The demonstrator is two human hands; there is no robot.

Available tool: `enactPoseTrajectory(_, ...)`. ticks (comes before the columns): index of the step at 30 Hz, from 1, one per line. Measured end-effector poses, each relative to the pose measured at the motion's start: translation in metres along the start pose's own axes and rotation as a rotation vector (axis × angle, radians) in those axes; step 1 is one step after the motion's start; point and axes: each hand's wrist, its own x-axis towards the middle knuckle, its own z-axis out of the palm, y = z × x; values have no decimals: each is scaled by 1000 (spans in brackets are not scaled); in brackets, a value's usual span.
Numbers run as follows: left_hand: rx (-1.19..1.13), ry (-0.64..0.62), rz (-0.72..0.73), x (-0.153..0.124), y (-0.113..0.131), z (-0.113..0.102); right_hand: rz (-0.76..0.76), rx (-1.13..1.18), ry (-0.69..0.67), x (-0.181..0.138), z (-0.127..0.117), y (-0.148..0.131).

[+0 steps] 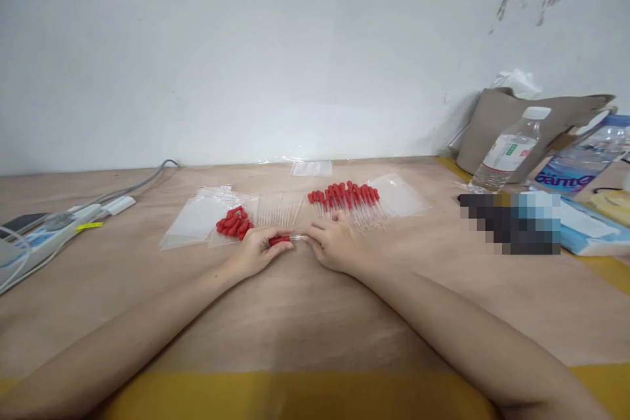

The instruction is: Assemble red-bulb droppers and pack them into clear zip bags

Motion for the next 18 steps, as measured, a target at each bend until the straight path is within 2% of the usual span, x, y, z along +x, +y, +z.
enactPoseTrajectory(3, -6, 46, -21, 1, -4, 2, 7, -6, -11, 1, 0, 0)
enactPoseTrajectory(8, -109, 46, -37, -1, -3, 3, -14, -2, -57, 1, -2, 0)
enactPoseTrajectory(18, -44, -17, 86, -6, 0, 3, -52, 52, -157, 6, -8, -10)
